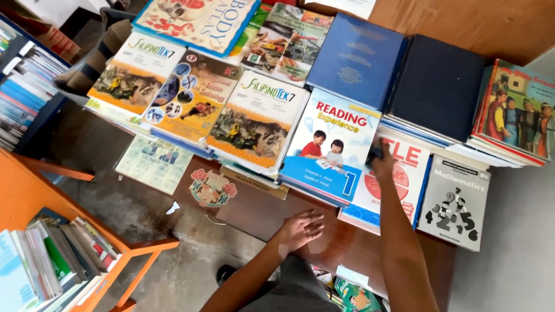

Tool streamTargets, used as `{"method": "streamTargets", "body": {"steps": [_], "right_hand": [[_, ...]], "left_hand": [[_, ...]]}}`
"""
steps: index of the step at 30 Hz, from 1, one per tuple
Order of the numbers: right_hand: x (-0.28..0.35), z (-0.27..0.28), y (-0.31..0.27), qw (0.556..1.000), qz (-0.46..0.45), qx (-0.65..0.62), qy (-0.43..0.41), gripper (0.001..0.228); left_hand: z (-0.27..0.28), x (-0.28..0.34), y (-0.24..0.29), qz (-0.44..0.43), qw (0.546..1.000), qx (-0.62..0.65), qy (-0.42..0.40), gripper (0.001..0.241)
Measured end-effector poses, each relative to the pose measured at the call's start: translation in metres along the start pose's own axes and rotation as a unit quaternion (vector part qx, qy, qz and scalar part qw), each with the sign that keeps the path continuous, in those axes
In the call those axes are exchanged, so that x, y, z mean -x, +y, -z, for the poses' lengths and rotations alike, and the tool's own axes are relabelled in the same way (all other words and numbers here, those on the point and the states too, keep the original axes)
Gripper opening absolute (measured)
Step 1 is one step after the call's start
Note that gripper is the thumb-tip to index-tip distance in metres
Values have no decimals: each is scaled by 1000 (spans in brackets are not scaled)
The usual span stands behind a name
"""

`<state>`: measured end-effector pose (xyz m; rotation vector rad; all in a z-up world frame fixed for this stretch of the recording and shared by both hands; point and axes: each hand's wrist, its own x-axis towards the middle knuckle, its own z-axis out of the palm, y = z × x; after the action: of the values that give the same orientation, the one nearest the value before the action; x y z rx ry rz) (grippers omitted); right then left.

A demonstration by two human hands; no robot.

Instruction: Sort and organize books by moving them from shelves to a central table and occasionally applying a stamp.

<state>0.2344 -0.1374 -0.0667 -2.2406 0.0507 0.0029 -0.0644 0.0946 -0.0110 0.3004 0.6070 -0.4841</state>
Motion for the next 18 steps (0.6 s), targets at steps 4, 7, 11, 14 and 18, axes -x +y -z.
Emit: {"method": "streamTargets", "body": {"steps": [4,7,11,14,18], "right_hand": [[73,32,-50,970,72,-139,187,51],[146,21,-33,907,9,-314,279,36],[263,-61,-62,920,-70,-259,286,24],[365,-125,-162,934,-84,-317,144,34],[442,-196,-266,935,84,-297,-175,44]], "left_hand": [[14,26,12,-9,1000,-21,-22,47],[44,44,20,-45,997,-38,-38,41],[89,78,51,-112,992,-51,17,15],[114,152,67,-160,982,-80,55,33],[172,225,97,-245,947,-203,38,62]]}}
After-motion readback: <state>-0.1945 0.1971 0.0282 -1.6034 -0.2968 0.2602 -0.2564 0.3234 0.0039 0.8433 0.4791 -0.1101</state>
